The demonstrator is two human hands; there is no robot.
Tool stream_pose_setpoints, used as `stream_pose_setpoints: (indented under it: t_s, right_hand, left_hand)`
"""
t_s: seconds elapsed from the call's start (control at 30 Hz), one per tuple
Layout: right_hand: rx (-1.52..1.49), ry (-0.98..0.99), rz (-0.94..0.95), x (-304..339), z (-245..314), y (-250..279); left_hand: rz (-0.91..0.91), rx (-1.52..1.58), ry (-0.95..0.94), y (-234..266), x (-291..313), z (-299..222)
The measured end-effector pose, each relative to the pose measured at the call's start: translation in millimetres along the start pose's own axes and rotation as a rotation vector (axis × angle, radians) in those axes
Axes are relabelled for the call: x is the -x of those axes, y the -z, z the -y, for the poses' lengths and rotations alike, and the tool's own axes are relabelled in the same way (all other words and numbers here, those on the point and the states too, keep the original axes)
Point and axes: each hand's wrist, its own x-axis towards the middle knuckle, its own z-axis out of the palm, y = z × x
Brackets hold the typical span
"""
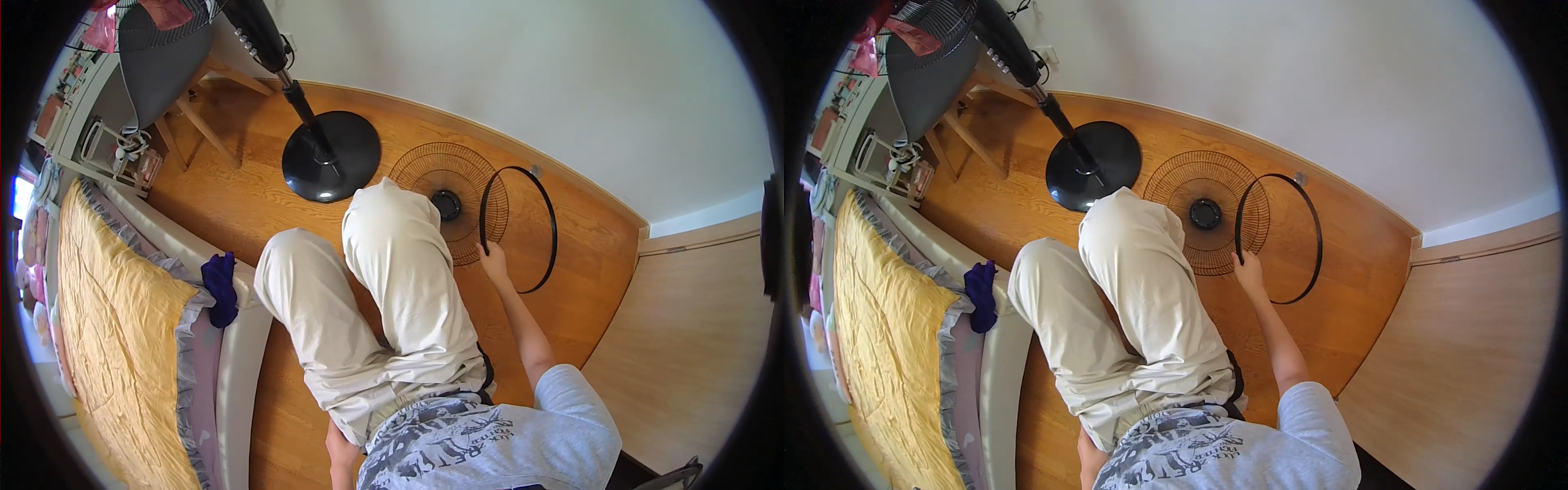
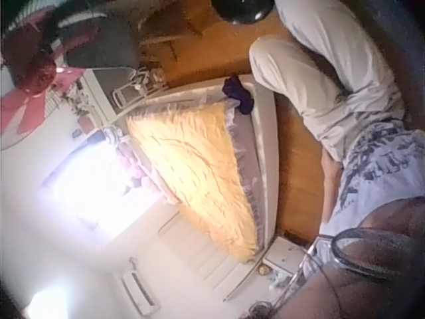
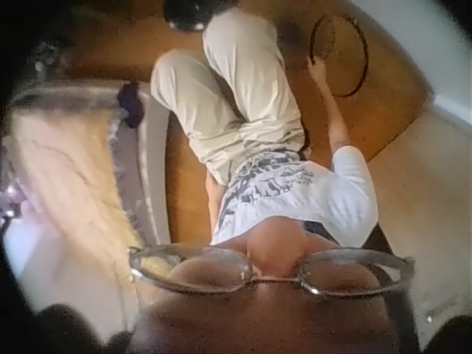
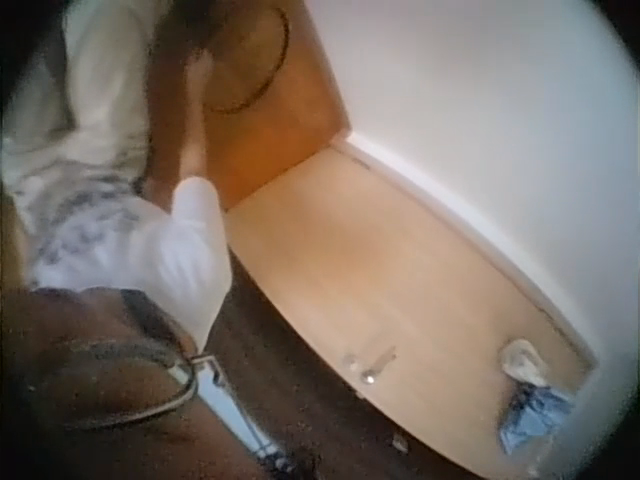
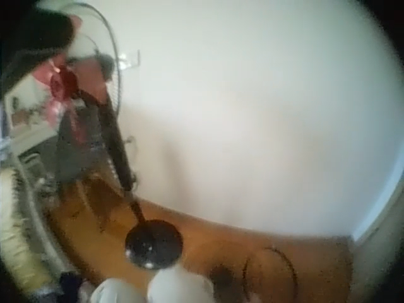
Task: The person assembles a standing fan by tightening the blade cap by hand, fitting the front grill onto the fan, and securing the grill clamp with a screwdriver.
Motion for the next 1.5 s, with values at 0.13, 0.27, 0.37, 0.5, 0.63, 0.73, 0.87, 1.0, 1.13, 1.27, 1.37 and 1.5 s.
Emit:
stream_pose_setpoints:
  t_s: [0.13, 0.27, 0.37, 0.5, 0.63, 0.73, 0.87, 1.0, 1.13, 1.27, 1.37, 1.5]
  right_hand:
    - [-0.255, -0.147, 0.118, -1.8, 8.6, -15.0]
    - [-0.281, -0.15, 0.194, -8.2, 2.2, -28.5]
    - [-0.291, -0.211, 0.21, -8.3, 26.4, -27.7]
    - [-0.455, -0.255, 0.265, -14.9, 40.5, -27.9]
    - [-0.33, -0.039, 0.218, -31.2, -0.7, -20.8]
    - [0.254, 0.095, 0.086, -52.5, -5.4, -17.4]
    - [0.186, 0.135, 0.02, -103.3, 120.0, 29.3]
    - [-0.237, 0.375, 0.175, -169.3, 305.5, 54.8]
    - [-0.177, 0.491, 0.156, -219.1, 475.0, 48.8]
    - [-0.25, 0.589, 0.306, -249.6, 572.7, 47.6]
    - [-0.044, 0.78, 0.018, -338.6, 523.4, 38.9]
    - [0.078, 0.621, 0.256, -270.2, 584.1, 53.4]
  left_hand:
    - [-0.048, -0.204, -0.122, -3.6, -8.2, -2.8]
    - [-0.259, -0.288, -0.267, -27.7, -27.5, 13.4]
    - [-0.312, -0.518, -0.397, -35.9, -40.7, 20.0]
    - [-0.386, -0.206, -0.335, -32.1, -41.0, 29.0]
    - [-0.284, -0.109, -0.262, -13.2, -44.4, 44.1]
    - [-0.161, -0.39, -0.213, 14.0, -18.3, 52.5]
    - [-0.015, -0.543, -0.204, 27.2, -12.3, 48.2]
    - [0.062, -0.435, -0.155, 31.2, -35.7, 32.7]
    - [0.096, -0.362, -0.104, 48.1, -56.1, 24.4]
    - [0.128, -0.309, -0.059, 70.5, -70.1, 18.3]
    - [0.301, -0.265, -0.129, 74.2, -144.7, -13.6]
    - [0.218, -0.213, -0.015, 92.0, -90.2, 17.4]
